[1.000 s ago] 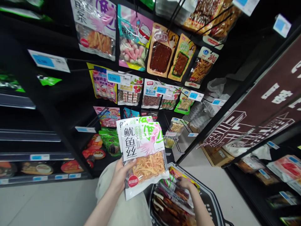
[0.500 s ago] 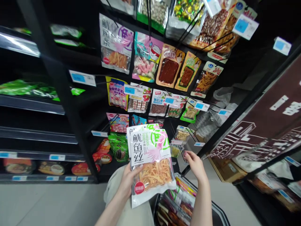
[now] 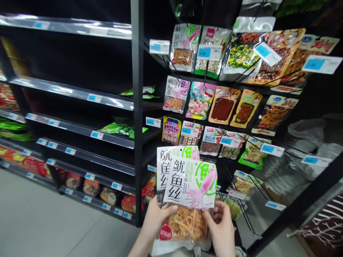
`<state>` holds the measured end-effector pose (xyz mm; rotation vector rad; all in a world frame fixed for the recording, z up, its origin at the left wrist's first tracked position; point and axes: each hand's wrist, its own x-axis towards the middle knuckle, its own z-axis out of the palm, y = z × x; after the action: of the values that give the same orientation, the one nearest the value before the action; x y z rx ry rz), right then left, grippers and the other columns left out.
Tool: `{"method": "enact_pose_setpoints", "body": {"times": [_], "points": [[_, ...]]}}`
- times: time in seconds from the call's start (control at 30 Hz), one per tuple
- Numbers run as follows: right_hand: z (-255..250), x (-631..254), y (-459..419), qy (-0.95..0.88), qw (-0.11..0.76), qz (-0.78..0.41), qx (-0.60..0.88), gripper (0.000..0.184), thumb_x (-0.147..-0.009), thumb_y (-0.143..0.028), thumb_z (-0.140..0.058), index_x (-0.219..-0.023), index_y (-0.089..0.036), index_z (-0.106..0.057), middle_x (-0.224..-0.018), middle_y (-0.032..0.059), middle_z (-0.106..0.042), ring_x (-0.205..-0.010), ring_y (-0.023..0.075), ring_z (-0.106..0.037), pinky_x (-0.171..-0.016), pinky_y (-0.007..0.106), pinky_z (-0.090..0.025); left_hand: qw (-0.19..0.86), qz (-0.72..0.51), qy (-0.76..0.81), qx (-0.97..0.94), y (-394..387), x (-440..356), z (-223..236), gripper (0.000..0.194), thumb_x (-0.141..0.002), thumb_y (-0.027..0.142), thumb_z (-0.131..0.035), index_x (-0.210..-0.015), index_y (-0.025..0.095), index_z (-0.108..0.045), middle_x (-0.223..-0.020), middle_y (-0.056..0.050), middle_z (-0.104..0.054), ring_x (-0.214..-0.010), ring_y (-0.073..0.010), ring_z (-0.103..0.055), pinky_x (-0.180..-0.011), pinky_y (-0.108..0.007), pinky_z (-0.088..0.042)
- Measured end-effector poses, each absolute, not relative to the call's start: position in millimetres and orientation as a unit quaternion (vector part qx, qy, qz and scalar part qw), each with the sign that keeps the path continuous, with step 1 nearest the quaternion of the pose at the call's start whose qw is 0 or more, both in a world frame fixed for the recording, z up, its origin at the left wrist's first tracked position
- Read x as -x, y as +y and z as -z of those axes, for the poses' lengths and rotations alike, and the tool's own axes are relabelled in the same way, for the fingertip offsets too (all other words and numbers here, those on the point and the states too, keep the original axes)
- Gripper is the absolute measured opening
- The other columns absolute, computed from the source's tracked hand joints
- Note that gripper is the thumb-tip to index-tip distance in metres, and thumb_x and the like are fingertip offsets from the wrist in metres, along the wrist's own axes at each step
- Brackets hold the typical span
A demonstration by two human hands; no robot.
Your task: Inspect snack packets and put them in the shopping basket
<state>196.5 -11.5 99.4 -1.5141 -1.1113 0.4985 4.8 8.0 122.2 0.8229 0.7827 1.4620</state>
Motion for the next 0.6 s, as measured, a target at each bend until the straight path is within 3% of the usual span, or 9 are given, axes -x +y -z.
{"method": "enact_pose_setpoints", "body": {"times": [0.07, 0.17, 0.33, 0.47, 0.6], "points": [[-93.7, -194.4, -9.7, -0.457, 0.604, -0.276, 0.592, 0.042, -0.058, -0.049, -0.069, -0.085, -0.020, -0.054, -0.069, 0.0013, -0.062, -0.062, 0.0188, -0.058, -0.061, 0.029, -0.048, 0.599, -0.633, 0.333, -0.360, 9.6, -0.3, -123.4, 0.042, -0.045, 0.015, -0.080, -0.084, 0.015, -0.066, -0.090, -0.010, -0.073, -0.093, -0.0319, -0.064, -0.090, -0.044, -0.045], [-97.4, -193.7, -12.4, -0.448, 0.631, -0.368, 0.515, 0.041, -0.061, -0.050, -0.068, -0.085, -0.018, -0.060, -0.083, 0.0074, -0.069, -0.080, 0.0232, -0.063, -0.073, 0.031, -0.048, 0.595, -0.636, 0.334, -0.359, 10.0, 0.3, -123.7, 0.043, -0.042, 0.015, -0.081, -0.083, 0.014, -0.067, -0.088, -0.011, -0.073, -0.091, -0.0330, -0.064, -0.090, -0.046, -0.045], [-109.1, -187.8, -21.6, -0.478, 0.628, -0.376, 0.487, 0.054, -0.056, -0.052, -0.072, -0.095, -0.017, -0.063, -0.093, 0.0095, -0.069, -0.092, 0.0265, -0.062, -0.078, 0.032, -0.049, 0.601, -0.646, 0.319, -0.346, 5.4, -2.8, -126.1, 0.044, -0.044, 0.014, -0.081, -0.085, 0.014, -0.066, -0.087, -0.011, -0.073, -0.091, -0.0322, -0.064, -0.092, -0.047, -0.043], [-113.7, -176.4, -22.9, -0.482, 0.627, -0.395, 0.468, 0.056, -0.055, -0.049, -0.073, -0.100, -0.017, -0.061, -0.088, 0.0079, -0.070, -0.085, 0.0262, -0.064, -0.073, 0.033, -0.051, 0.586, -0.651, 0.331, -0.351, 4.0, -0.3, -129.1, 0.042, -0.047, 0.019, -0.080, -0.085, 0.014, -0.065, -0.092, -0.012, -0.072, -0.095, -0.0326, -0.063, -0.093, -0.046, -0.042], [-119.0, -177.6, -27.5, -0.455, 0.632, -0.356, 0.516, 0.046, -0.055, -0.047, -0.071, -0.090, -0.019, -0.060, -0.078, 0.0059, -0.071, -0.072, 0.0265, -0.065, -0.061, 0.031, -0.051, 0.556, -0.651, 0.383, -0.347, 6.9, 5.5, -127.2, 0.045, -0.051, 0.027, -0.079, -0.091, 0.014, -0.064, -0.097, -0.013, -0.071, -0.098, -0.0311, -0.062, -0.090, -0.041, -0.045]]}}
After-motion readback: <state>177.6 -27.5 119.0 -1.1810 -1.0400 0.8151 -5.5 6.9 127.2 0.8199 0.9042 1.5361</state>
